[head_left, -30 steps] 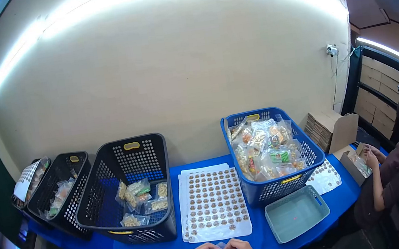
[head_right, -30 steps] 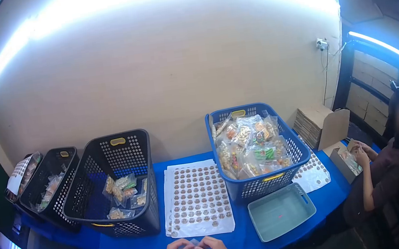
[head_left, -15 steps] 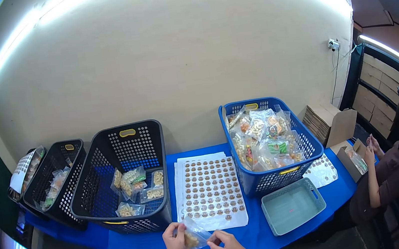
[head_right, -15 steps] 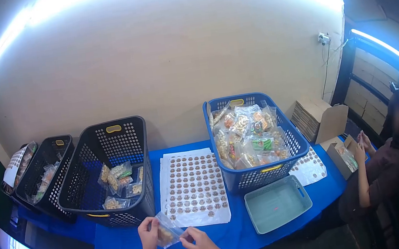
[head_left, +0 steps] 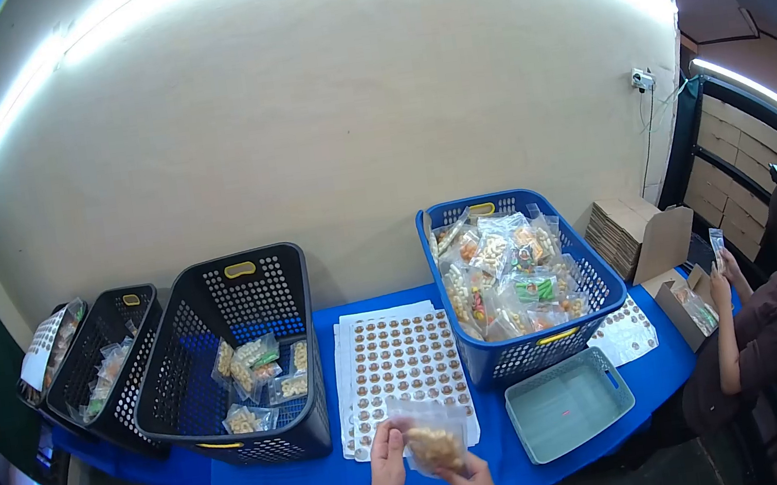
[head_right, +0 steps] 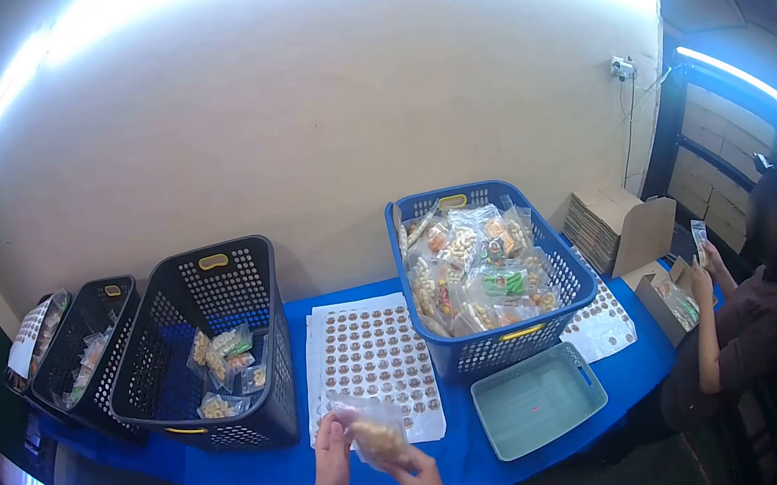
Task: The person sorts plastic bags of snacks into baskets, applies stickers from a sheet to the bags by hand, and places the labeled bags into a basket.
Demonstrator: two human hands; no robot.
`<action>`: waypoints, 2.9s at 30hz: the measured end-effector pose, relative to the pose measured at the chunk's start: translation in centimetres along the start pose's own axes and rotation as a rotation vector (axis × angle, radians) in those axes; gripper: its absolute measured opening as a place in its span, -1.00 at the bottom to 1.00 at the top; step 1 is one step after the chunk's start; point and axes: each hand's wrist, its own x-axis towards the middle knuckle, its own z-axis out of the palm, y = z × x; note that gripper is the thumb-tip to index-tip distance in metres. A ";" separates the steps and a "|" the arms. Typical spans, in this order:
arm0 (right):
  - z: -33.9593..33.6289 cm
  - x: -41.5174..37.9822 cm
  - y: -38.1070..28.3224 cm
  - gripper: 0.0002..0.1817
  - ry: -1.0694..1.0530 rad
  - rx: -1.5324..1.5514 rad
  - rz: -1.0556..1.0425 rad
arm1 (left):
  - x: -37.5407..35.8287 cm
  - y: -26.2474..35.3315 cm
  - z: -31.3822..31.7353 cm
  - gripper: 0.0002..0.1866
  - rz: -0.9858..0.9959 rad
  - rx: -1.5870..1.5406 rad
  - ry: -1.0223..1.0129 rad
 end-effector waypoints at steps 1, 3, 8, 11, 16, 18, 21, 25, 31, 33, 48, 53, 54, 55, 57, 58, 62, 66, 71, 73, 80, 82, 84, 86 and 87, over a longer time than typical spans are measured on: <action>-1.1 0.6 -0.3 -0.55 0.061 -0.016 -0.007 | 0.1 0.5 0.6 -0.76 0.033 0.049 0.008; -3.7 2.4 -1.4 -0.48 0.182 -0.046 -0.019 | 0.5 0.2 0.4 -0.71 0.067 0.154 -0.011; -11.1 6.6 -6.6 -0.39 0.992 -0.456 -0.550 | -1.0 -1.5 -5.3 -0.72 -0.140 0.265 -0.008; -14.4 7.9 -9.3 -0.43 1.270 -0.465 -0.851 | -2.7 -2.7 -7.3 -0.78 -0.162 0.284 0.102; -15.9 11.7 -10.7 -0.35 0.998 -1.388 -0.633 | -4.0 -3.0 -8.8 -0.82 -0.189 0.272 0.287; -13.7 12.6 -9.4 -0.21 0.726 -1.347 -0.176 | -3.9 -2.8 -9.2 -0.82 -0.172 0.235 0.292; -10.8 13.1 -6.1 -0.17 0.490 -1.306 -0.044 | -3.5 -2.3 -10.9 -0.82 -0.126 0.303 0.177; -6.8 12.8 -3.5 -0.13 0.392 -1.287 0.015 | -3.6 -0.3 -14.1 -0.81 -0.081 0.361 0.207; -5.2 12.0 -2.3 -0.23 0.369 -1.246 -0.023 | -1.9 8.5 -19.0 -0.85 0.092 0.472 0.292; -5.9 11.1 -0.3 -0.29 0.302 -1.240 -0.054 | -0.7 12.9 -20.3 -0.87 0.232 0.459 0.370; 8.0 2.3 20.6 -0.19 -0.454 -1.052 0.648 | 19.8 19.9 -26.0 -0.83 0.160 0.927 -0.448; 8.2 -1.5 22.8 -0.16 -0.413 -1.131 0.931 | 29.9 10.0 -32.3 -0.80 0.398 1.550 -0.606; 8.3 -2.2 23.0 -0.15 -0.409 -1.167 0.916 | 31.8 7.2 -34.4 -0.78 0.337 1.678 -0.588; 8.7 -2.9 23.5 -0.14 -0.406 -1.202 0.900 | 32.8 5.0 -36.2 -0.78 0.285 1.764 -0.524; 9.9 -3.6 24.1 -0.15 -0.367 -1.270 0.892 | 34.3 0.0 -40.5 -0.76 0.226 1.779 -0.459; 10.5 -3.9 24.2 -0.16 -0.330 -1.306 0.901 | 34.6 -2.4 -42.6 -0.74 0.206 1.713 -0.419; 12.5 -5.7 25.8 -0.19 -0.086 -1.413 0.813 | 29.4 -1.1 -43.1 -0.68 -0.011 1.803 -0.546; 13.7 -7.1 25.6 -0.14 0.012 -1.476 0.686 | 29.9 -4.0 -48.5 -0.70 -0.550 2.270 -0.523; 14.8 -6.2 25.0 -0.08 0.045 -1.432 0.737 | 31.0 -4.1 -49.2 -0.65 -0.916 2.163 -0.317; 15.4 -5.9 24.6 -0.07 0.062 -1.444 0.744 | 30.7 -4.1 -48.9 -0.63 -0.721 2.290 -0.376; 15.7 -5.7 24.7 -0.08 0.052 -1.463 0.752 | 27.9 -5.9 -50.1 -0.42 -0.633 1.934 -0.620; 15.5 -5.8 24.7 -0.08 0.064 -1.449 0.738 | 27.3 -5.9 -50.5 -0.33 -0.699 1.837 -0.622; 15.8 -5.8 24.8 -0.08 0.071 -1.438 0.741 | 26.9 -4.7 -49.3 -0.33 -0.658 1.937 -0.620; 16.2 -5.4 24.7 -0.08 0.089 -1.441 0.761 | 26.9 -4.4 -49.3 -0.32 -0.593 2.067 -0.623; 16.4 -5.2 24.6 -0.08 0.088 -1.452 0.761 | 27.3 -4.8 -49.7 -0.32 -0.544 2.148 -0.630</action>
